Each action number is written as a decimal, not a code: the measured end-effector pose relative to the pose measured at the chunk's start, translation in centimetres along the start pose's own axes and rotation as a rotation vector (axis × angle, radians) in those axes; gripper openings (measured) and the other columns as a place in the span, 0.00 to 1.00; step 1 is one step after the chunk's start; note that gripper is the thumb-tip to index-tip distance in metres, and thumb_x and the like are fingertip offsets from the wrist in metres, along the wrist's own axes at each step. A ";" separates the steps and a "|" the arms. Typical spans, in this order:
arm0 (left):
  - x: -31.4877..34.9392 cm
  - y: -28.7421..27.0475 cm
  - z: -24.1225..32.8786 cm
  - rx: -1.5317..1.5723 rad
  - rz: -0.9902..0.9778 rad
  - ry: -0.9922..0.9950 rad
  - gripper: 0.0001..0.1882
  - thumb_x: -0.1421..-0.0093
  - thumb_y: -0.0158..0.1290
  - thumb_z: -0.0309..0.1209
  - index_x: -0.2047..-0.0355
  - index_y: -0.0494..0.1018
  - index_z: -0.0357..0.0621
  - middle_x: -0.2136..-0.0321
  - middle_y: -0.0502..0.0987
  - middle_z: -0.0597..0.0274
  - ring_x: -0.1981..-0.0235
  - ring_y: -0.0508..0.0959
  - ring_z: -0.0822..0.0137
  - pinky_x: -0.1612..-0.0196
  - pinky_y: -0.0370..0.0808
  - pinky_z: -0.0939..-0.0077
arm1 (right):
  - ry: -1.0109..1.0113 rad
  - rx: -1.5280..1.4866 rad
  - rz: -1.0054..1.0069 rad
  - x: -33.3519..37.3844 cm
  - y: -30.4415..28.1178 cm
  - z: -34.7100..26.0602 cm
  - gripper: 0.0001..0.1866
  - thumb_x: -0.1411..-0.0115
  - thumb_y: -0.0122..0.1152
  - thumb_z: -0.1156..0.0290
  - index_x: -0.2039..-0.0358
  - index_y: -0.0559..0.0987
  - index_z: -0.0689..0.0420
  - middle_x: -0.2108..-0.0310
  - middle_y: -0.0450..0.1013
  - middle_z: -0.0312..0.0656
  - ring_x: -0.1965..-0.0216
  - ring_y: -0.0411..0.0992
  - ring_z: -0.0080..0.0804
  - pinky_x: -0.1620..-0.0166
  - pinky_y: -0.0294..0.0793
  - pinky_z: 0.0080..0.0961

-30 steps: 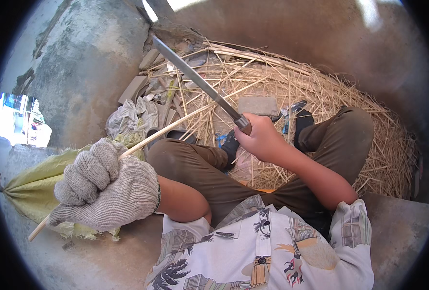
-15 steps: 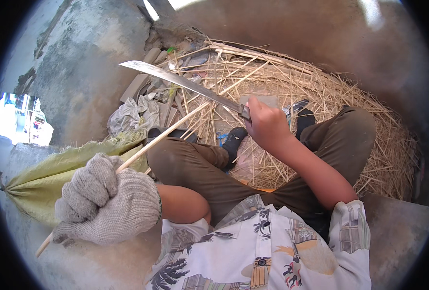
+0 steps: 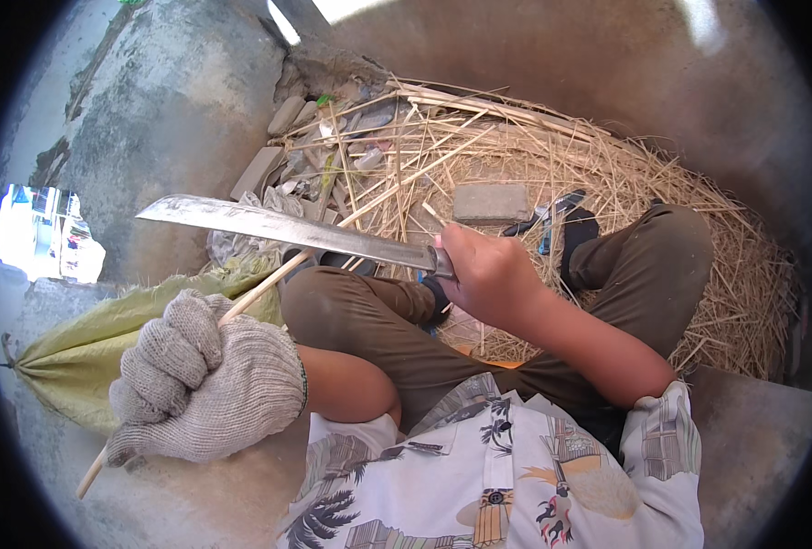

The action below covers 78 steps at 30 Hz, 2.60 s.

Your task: The person sits on a straw-covered floor and uses a large knife to sharpen the ends of thin wooden sticks. They hold the sticks with a gloved hand and repeatedly scrape the blade along the wood to create a point, occasionally adjusting their grip and the stick's position.

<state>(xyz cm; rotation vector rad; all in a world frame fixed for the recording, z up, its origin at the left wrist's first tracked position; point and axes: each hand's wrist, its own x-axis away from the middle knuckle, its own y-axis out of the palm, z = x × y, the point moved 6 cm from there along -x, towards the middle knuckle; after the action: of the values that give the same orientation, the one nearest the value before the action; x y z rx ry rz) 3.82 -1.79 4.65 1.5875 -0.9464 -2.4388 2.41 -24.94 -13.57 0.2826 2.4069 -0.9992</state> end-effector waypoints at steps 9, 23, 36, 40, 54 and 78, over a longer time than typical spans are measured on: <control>-0.7 -1.4 3.7 -0.032 -0.024 0.085 0.31 0.28 0.48 0.58 0.84 0.52 0.61 0.87 0.52 0.80 0.89 0.50 0.81 0.85 0.48 0.81 | 0.404 0.100 -0.037 0.9 2.4 9.5 0.12 0.41 0.66 0.70 0.64 0.73 0.61 0.76 0.79 0.54 0.71 0.80 0.59 0.68 0.80 0.48; -0.2 0.6 1.6 0.322 -0.203 0.018 0.33 0.29 0.44 0.64 0.85 0.53 0.62 0.89 0.52 0.81 0.89 0.50 0.81 0.84 0.46 0.79 | 0.148 0.056 0.028 0.4 1.1 4.8 0.15 0.46 0.71 0.72 0.65 0.72 0.59 0.77 0.76 0.48 0.73 0.78 0.53 0.71 0.78 0.43; 1.6 3.2 -1.0 0.234 -0.399 0.078 0.31 0.30 0.41 0.67 0.82 0.60 0.61 0.89 0.62 0.79 0.90 0.59 0.81 0.88 0.59 0.84 | 0.044 -0.097 0.089 0.5 0.0 1.2 0.13 0.44 0.69 0.72 0.67 0.71 0.60 0.79 0.75 0.50 0.75 0.77 0.53 0.73 0.75 0.42; 2.1 3.1 1.4 0.252 -0.401 0.160 0.30 0.29 0.44 0.63 0.82 0.60 0.61 0.89 0.62 0.81 0.90 0.61 0.84 0.87 0.60 0.85 | 0.310 -0.086 0.030 0.5 0.8 5.0 0.12 0.41 0.66 0.72 0.66 0.71 0.63 0.78 0.76 0.56 0.72 0.77 0.60 0.71 0.75 0.47; 1.1 1.6 -3.3 0.281 -0.108 -0.113 0.38 0.34 0.35 0.74 0.88 0.53 0.60 0.90 0.54 0.76 0.89 0.52 0.77 0.84 0.51 0.79 | -0.066 -0.076 0.126 0.6 0.9 2.6 0.10 0.45 0.65 0.75 0.67 0.71 0.59 0.76 0.75 0.48 0.75 0.77 0.49 0.74 0.77 0.41; 2.1 2.7 -1.4 0.123 -0.098 0.046 0.38 0.34 0.33 0.75 0.86 0.51 0.59 0.88 0.55 0.77 0.88 0.52 0.77 0.84 0.51 0.80 | 0.007 -0.082 0.054 0.5 0.1 1.2 0.17 0.47 0.73 0.73 0.65 0.70 0.59 0.78 0.75 0.50 0.75 0.78 0.52 0.73 0.74 0.42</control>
<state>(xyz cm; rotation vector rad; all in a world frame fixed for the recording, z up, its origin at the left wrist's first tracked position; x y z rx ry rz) 3.39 -5.41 3.98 1.7615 -1.0540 -2.4387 2.49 -25.68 -14.60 0.3201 2.4259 -0.8748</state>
